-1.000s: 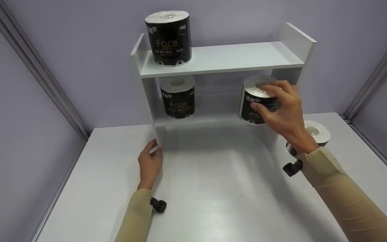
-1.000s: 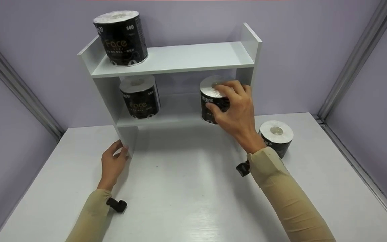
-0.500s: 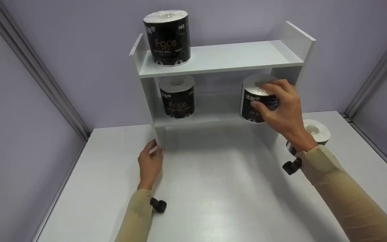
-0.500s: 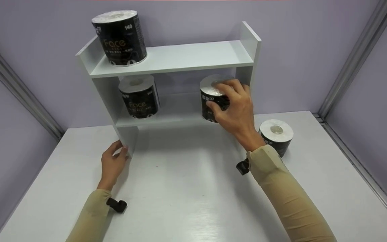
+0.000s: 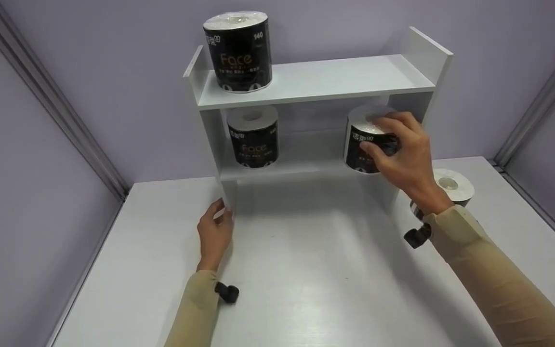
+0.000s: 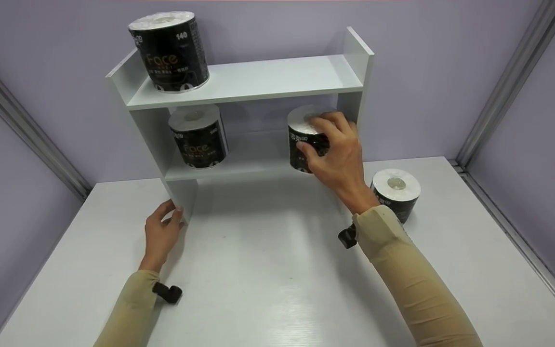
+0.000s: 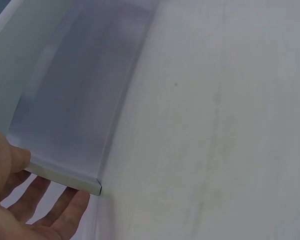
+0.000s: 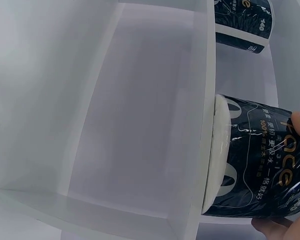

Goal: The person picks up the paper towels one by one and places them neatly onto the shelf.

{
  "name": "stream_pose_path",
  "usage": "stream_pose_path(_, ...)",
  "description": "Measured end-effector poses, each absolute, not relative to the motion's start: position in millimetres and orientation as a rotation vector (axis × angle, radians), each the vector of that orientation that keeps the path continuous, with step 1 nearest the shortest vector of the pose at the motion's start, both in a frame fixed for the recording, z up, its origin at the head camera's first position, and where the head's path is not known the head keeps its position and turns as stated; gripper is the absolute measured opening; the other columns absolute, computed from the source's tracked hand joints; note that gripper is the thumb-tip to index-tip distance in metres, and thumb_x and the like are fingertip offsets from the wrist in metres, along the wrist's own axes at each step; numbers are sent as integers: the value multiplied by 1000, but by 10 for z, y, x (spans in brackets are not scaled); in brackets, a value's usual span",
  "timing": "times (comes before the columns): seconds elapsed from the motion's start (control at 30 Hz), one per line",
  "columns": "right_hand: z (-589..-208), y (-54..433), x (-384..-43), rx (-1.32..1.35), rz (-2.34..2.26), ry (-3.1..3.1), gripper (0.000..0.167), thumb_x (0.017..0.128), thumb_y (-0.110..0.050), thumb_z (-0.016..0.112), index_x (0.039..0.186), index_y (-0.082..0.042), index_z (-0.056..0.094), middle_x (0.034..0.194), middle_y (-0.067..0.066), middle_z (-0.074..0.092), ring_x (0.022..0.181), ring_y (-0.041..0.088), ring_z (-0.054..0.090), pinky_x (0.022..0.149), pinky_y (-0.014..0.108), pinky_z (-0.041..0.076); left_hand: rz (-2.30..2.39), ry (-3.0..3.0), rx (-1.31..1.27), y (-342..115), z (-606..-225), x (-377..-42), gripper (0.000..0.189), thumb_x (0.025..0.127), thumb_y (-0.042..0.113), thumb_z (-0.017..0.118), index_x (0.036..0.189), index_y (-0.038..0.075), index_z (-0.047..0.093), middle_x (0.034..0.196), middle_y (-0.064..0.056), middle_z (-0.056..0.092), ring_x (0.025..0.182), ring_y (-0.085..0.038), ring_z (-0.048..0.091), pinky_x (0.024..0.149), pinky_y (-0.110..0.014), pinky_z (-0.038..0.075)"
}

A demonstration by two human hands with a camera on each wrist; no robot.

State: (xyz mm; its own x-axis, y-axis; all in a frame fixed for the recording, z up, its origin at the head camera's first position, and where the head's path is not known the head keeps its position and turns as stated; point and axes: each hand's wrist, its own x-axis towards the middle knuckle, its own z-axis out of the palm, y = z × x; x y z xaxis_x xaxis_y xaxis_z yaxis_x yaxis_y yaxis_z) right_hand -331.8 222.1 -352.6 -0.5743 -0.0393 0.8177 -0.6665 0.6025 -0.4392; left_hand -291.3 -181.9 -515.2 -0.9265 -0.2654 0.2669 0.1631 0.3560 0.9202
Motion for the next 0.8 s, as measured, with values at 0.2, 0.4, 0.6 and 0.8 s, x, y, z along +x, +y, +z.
stream_pose_path(0.2, -3526, 2194, -3342, 547, 1005, -2014, 43, 83, -11, 92, 124, -11, 79, 119, 12, 69, 113, 27, 67, 99, 30, 50, -1587, -2247, 79, -1820, -5155, -2910, 43, 110, 17, 59, 150, -1, 57, 148, -23, 62, 128, -45, 67, 105, -55, 58)
stream_pose_path(0.4, -3537, 2185, -3356, 546, 1022, -2006, 43, 82, -8, 92, 123, -9, 79, 121, 12, 69, 115, 26, 66, 102, 28, 50, -1575, -2237, 71, -1818, -5167, -2930, 43, 109, 15, 60, 149, -2, 59, 146, -24, 63, 125, -44, 69, 104, -54, 59)
stream_pose_path(0.6, -3537, 2175, -3380, 573, 1016, -2005, 45, 83, -8, 91, 126, -10, 78, 126, 11, 69, 117, 25, 65, 105, 34, 50, -1568, -2239, 90, -1826, -5165, -2933, 43, 109, 16, 61, 148, 0, 60, 146, -23, 63, 125, -43, 70, 103, -54, 60)
stream_pose_path(0.8, -3546, 2176, -3392, 588, 993, -2012, 44, 85, -12, 90, 127, -12, 77, 129, 9, 69, 120, 27, 64, 106, 35, 49, -1569, -2251, 100, -1826, -5168, -2930, 45, 109, 15, 61, 150, -1, 57, 147, -23, 62, 126, -43, 69, 104, -52, 59)
